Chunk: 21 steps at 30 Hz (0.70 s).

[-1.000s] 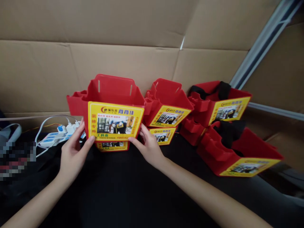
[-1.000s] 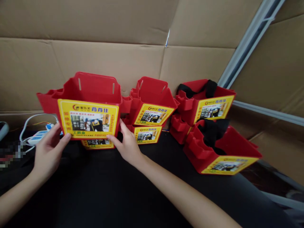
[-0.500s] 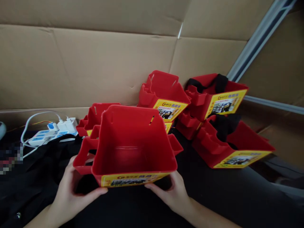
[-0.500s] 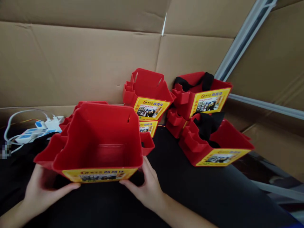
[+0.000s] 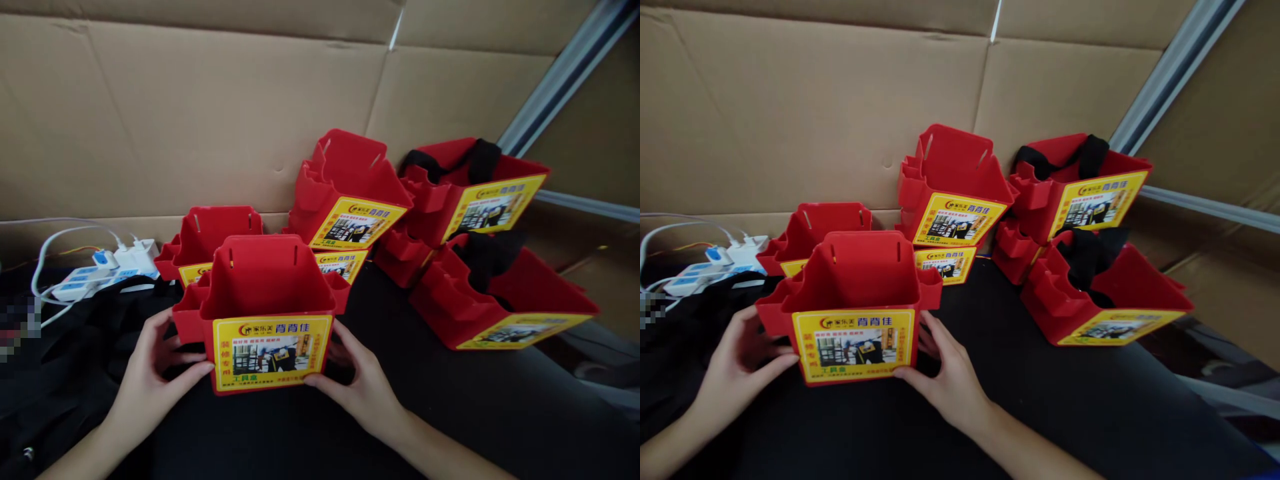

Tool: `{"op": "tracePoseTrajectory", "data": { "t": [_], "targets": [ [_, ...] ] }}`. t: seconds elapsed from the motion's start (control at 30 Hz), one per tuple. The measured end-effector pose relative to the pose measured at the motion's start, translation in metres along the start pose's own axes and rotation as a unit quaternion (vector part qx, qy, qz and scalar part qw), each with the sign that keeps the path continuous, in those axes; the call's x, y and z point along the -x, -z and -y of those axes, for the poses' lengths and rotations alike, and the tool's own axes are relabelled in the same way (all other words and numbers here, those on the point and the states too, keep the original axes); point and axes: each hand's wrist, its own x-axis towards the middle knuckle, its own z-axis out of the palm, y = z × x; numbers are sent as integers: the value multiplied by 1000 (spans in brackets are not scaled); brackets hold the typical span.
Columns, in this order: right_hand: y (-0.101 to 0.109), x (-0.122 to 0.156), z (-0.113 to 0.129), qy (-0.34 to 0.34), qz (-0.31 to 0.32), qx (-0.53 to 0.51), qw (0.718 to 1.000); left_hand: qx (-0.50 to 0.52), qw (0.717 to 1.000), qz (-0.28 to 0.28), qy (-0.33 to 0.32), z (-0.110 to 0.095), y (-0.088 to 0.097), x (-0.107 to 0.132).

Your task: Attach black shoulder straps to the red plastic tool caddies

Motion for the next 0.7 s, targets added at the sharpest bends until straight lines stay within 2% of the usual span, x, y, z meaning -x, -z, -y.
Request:
{"op": "tracePoseTrajectory", "data": {
  "t": [0.27, 0.5, 0.7],
  "targets": [
    [2, -2, 6, -5, -8, -24, 1000, -33, 999, 6, -9, 1, 3, 0],
    [3, -6, 11, -41, -3, -93, 995, -129, 988, 13, -79, 6, 5, -5],
    [4, -8, 14, -64, -7, -145, 987, -141, 987, 45, -64, 1, 3, -1]
  ]
}}
